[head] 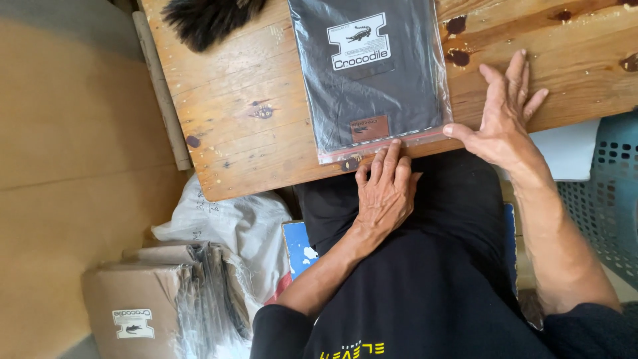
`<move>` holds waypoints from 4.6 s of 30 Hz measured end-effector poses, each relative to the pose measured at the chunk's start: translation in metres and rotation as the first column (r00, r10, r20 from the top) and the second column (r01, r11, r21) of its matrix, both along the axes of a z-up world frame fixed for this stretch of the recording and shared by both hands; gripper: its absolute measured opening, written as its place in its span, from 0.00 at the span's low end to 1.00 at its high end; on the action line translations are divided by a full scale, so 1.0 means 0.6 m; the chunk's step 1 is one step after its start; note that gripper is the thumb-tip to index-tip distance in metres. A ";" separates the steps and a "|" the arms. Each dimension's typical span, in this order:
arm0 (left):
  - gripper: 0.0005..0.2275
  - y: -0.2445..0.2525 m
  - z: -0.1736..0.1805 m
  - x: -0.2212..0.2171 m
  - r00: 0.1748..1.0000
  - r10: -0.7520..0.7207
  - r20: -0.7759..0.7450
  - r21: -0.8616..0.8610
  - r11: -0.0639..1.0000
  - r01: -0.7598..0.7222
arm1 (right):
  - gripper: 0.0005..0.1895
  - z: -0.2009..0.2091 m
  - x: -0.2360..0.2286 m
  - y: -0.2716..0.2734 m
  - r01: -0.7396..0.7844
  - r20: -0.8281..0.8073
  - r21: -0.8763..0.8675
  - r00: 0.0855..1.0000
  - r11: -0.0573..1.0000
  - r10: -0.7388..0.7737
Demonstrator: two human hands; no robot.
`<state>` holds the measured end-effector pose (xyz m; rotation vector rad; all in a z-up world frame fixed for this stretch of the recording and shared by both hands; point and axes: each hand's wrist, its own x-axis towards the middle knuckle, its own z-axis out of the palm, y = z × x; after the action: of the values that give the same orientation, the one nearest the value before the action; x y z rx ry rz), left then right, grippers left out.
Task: The person is preparing trousers for sale by lint-rolling them, folding them neatly, placing them into plastic bags, and applying brand labels.
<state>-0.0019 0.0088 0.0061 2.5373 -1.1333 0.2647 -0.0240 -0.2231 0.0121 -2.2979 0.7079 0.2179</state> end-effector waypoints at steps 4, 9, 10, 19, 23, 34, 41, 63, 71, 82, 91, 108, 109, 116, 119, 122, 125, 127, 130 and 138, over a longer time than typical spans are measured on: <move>0.15 0.001 0.001 0.005 1.000 -0.009 0.023 0.019 1.000 0.008 | 0.60 0.006 0.000 0.004 0.000 0.040 0.009 0.999 1.000 0.000; 0.12 0.002 -0.011 0.009 0.998 -0.048 0.034 -0.032 0.998 0.049 | 0.59 0.037 0.013 0.022 0.040 0.031 0.032 0.999 0.999 -0.041; 0.11 0.001 -0.014 0.009 0.998 -0.057 0.036 -0.051 0.997 0.058 | 0.60 0.041 0.016 0.032 0.050 0.067 0.044 0.996 0.998 -0.053; 0.06 0.007 -0.019 0.005 0.997 -0.059 0.047 -0.149 0.987 0.066 | 0.62 -0.019 0.049 0.104 0.010 0.092 -0.091 0.996 0.996 -0.001; 0.04 0.003 -0.012 0.004 0.996 -0.028 0.079 -0.094 0.995 0.035 | 0.61 -0.015 0.041 0.086 -0.026 0.072 -0.078 0.997 0.997 0.032; 0.05 0.003 -0.008 0.006 0.996 -0.022 0.086 -0.106 0.994 0.031 | 0.45 -0.013 -0.015 0.025 0.075 0.166 0.040 0.983 0.996 -0.080; 0.07 0.007 -0.014 0.000 0.999 -0.038 0.034 -0.098 0.994 0.042 | 0.37 0.012 -0.015 0.028 0.066 0.194 0.099 0.977 0.993 -0.084; 0.25 0.047 -0.028 0.014 0.988 0.126 0.084 -0.179 0.978 -0.110 | 0.11 -0.060 0.051 0.108 -0.235 0.507 -0.221 0.802 0.947 0.317; 0.24 0.076 -0.020 0.026 0.959 0.276 0.065 -0.140 0.954 -0.265 | 0.12 -0.054 0.052 0.105 -0.269 0.411 -0.186 0.852 0.945 0.324; 0.27 0.098 -0.028 0.008 0.955 0.293 0.041 -0.116 0.951 -0.287 | 0.17 -0.049 0.177 0.195 -0.397 0.432 -0.387 0.719 0.832 0.544; 0.28 0.105 -0.006 0.006 0.948 0.317 -0.023 0.015 0.948 -0.317 | 0.28 -0.010 0.234 0.264 -0.609 0.204 -0.266 0.722 0.747 0.661; 0.26 0.108 -0.007 0.009 0.943 0.330 0.033 -0.009 0.944 -0.330 | 0.28 0.006 0.237 0.247 -0.701 0.107 -0.199 0.679 0.685 0.726; 0.26 0.108 -0.006 0.009 0.947 0.321 0.017 -0.008 0.947 -0.321 | 0.29 0.008 0.237 0.249 -0.700 0.098 -0.203 0.681 0.684 0.726; 0.25 0.107 -0.004 0.012 0.949 0.314 0.036 -0.015 0.949 -0.314 | 0.31 0.008 0.238 0.239 -0.724 0.071 -0.178 0.665 0.666 0.743; 0.25 0.106 -0.003 0.013 0.948 0.313 0.060 -0.026 0.950 -0.312 | 0.33 0.023 0.242 0.228 -0.751 0.032 -0.173 0.643 0.638 0.765; 0.26 0.108 -0.009 0.012 0.948 0.314 0.061 -0.018 0.949 -0.313 | 0.32 0.013 0.238 0.231 -0.739 0.056 -0.205 0.646 0.642 0.762; 0.25 0.108 -0.007 0.015 0.949 0.307 0.066 -0.028 0.952 -0.306 | 0.32 0.011 0.235 0.229 -0.738 0.092 -0.220 0.635 0.637 0.767; 0.25 0.109 -0.005 0.013 0.950 0.305 0.063 -0.021 0.952 -0.305 | 0.33 0.007 0.236 0.224 -0.747 0.090 -0.221 0.625 0.627 0.776; 0.25 0.108 -0.007 0.014 0.951 0.302 0.059 -0.014 0.953 -0.302 | 0.37 0.015 0.243 0.215 -0.773 0.036 -0.196 0.609 0.603 0.792; 0.25 0.106 -0.007 0.015 0.951 0.305 0.058 0.009 0.952 -0.306 | 0.41 0.010 0.241 0.208 -0.780 0.032 -0.238 0.589 0.578 0.808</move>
<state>0.0070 0.0727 0.0021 2.7315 -0.7578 0.4065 0.1206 -0.0984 0.0178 -2.6504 -0.4792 0.4061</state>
